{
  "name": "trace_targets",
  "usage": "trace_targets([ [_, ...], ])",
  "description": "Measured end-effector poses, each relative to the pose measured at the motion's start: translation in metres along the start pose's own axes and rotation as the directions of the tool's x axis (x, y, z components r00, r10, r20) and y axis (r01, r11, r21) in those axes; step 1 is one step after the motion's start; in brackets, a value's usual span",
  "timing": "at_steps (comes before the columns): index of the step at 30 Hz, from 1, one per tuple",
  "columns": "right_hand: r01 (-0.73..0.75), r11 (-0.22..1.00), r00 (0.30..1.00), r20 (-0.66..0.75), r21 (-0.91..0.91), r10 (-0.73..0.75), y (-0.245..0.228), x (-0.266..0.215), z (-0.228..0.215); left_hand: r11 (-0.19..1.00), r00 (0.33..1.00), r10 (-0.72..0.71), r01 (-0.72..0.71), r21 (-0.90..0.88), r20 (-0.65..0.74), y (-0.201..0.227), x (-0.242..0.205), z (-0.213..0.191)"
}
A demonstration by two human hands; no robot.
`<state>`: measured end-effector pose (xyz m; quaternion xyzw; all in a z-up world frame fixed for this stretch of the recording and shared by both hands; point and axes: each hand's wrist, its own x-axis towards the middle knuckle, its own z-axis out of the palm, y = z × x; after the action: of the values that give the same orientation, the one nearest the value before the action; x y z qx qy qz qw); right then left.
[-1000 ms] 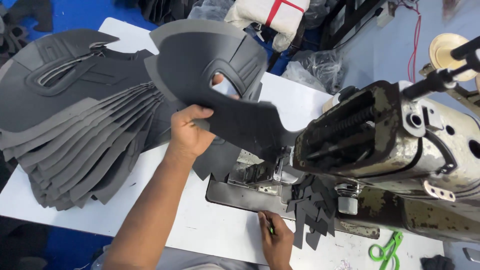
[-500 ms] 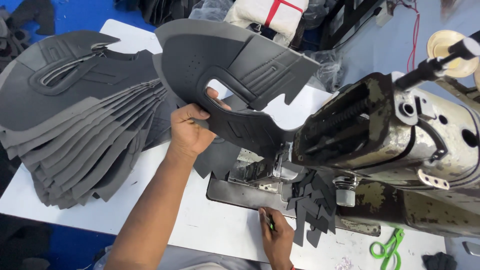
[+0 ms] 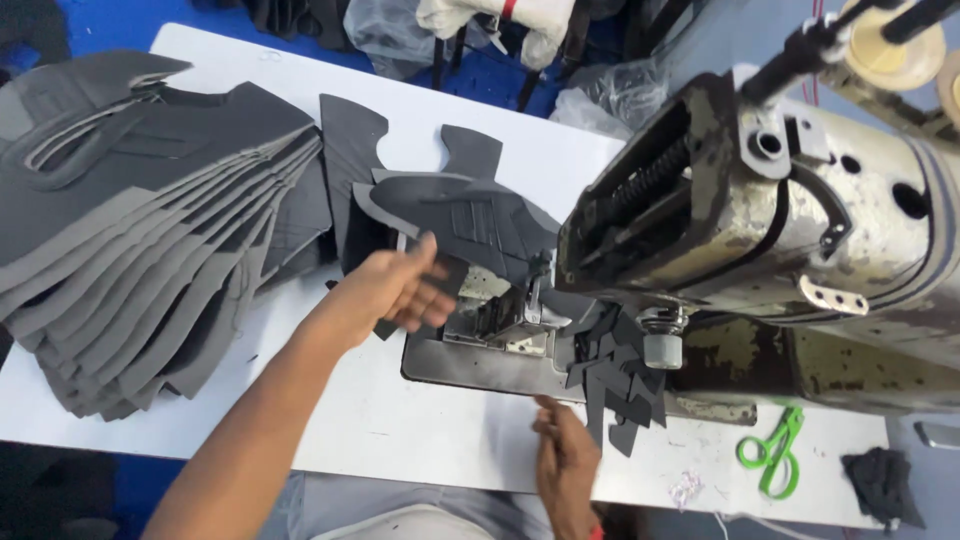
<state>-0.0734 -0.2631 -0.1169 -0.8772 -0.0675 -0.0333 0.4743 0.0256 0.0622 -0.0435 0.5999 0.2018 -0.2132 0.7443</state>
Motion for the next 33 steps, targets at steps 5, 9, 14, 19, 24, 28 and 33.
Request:
trace_targets([
  [5,-0.119,0.974,0.988,-0.124,-0.195,0.096,-0.013,0.018,-0.049,0.847,0.973,0.232,-0.198,0.493,-0.008,0.015,-0.082,-0.016],
  [9,-0.270,0.815,0.963,-0.145,-0.513,0.228,-0.013,0.031,-0.064,0.744,0.843,0.457,-0.188,0.641,-0.284,0.061,-0.155,-0.035],
  [14,-0.170,0.840,0.985,-0.099,-0.515,0.138,0.041,0.023,-0.053,0.490,0.452,0.852,-0.508,0.709,-0.264,0.093,-0.203,-0.107],
  [19,-0.166,0.819,0.986,-0.121,-0.549,0.119,0.099,0.021,-0.055,0.413,0.282,0.909,-0.492,0.766,-0.308,0.108,-0.201,-0.169],
  [24,-0.158,0.982,0.939,-0.291,0.107,0.183,0.096,0.024,-0.069,0.245,0.462,0.863,-0.026,0.969,-0.205,0.102,-0.130,-0.228],
  [28,-0.371,0.909,0.873,-0.260,0.190,0.412,0.054,0.018,-0.076,0.255,0.636,0.714,0.152,0.955,-0.292,0.096,-0.049,-0.283],
  [33,-0.331,0.910,0.902,-0.200,0.248,0.383,0.044,0.007,-0.074,0.223,0.768,0.316,0.511,0.830,-0.557,0.131,-0.026,-0.264],
])
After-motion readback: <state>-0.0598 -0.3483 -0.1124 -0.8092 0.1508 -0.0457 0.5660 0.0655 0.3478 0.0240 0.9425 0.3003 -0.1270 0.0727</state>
